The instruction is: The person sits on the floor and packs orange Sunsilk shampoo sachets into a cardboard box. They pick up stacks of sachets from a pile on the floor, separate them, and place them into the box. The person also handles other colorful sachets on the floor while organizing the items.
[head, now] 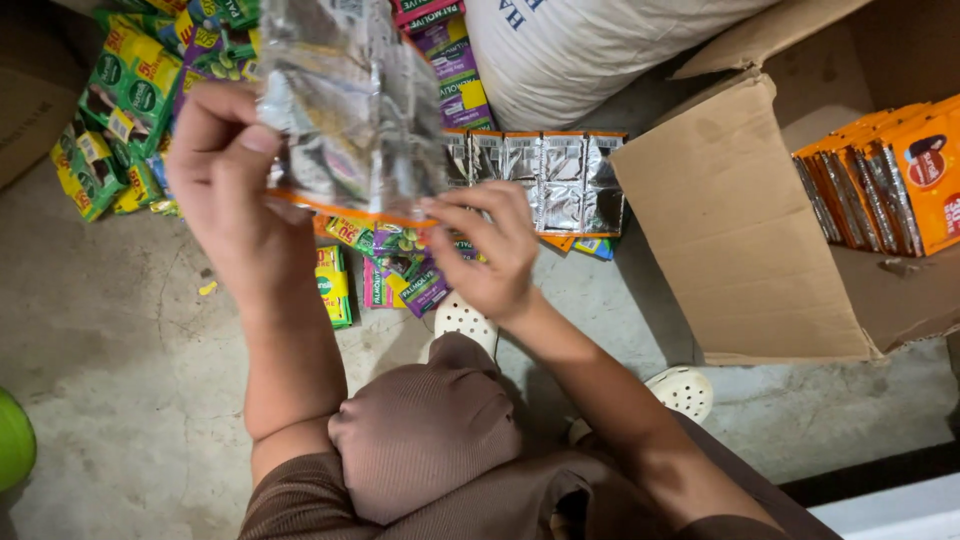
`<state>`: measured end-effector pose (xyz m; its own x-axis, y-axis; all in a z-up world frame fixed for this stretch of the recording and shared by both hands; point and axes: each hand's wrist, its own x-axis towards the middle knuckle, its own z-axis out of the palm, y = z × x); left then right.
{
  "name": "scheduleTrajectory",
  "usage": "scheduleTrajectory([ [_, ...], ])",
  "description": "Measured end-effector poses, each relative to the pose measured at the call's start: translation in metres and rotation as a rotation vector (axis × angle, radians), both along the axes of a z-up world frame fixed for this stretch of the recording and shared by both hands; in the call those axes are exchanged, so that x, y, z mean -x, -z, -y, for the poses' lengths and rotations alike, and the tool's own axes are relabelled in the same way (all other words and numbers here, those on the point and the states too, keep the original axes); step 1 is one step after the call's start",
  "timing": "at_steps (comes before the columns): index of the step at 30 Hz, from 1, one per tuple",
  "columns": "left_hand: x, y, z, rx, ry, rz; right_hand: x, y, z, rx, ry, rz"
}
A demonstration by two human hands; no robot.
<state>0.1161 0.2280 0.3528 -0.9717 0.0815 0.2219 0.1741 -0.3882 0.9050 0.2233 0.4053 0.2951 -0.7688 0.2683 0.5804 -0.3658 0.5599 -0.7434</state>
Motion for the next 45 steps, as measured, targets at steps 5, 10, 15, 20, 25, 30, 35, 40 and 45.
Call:
scheduleTrajectory([
  [5,-0.006,-0.047,-0.032,0.177,0.211,-0.100,-0.012,-0.012,-0.030,0.057,-0.043,0.034],
  [10,0.007,-0.038,-0.038,0.641,0.420,-0.496,-0.024,-0.017,-0.052,0.182,-0.073,0.129],
  [15,0.011,-0.033,-0.039,0.754,0.563,-0.670,-0.030,-0.019,-0.063,0.374,-0.153,0.149],
  [20,0.007,-0.029,-0.041,0.841,0.460,-0.747,-0.027,-0.013,-0.067,0.496,-0.106,0.143],
  [25,0.002,-0.027,-0.048,0.871,0.363,-0.834,-0.027,-0.010,-0.072,0.495,-0.063,0.114],
  [30,0.000,-0.025,-0.054,0.852,0.273,-0.890,-0.032,-0.007,-0.074,0.424,0.048,0.131],
  [35,0.002,-0.036,-0.061,0.846,0.264,-0.925,-0.022,-0.020,-0.080,0.421,-0.022,0.011],
  [40,0.011,-0.052,-0.063,0.864,0.205,-0.982,-0.016,0.010,-0.115,0.586,-0.373,0.248],
  [45,0.019,-0.076,-0.051,0.771,0.136,-0.918,-0.016,0.063,-0.124,0.517,-0.349,0.496],
])
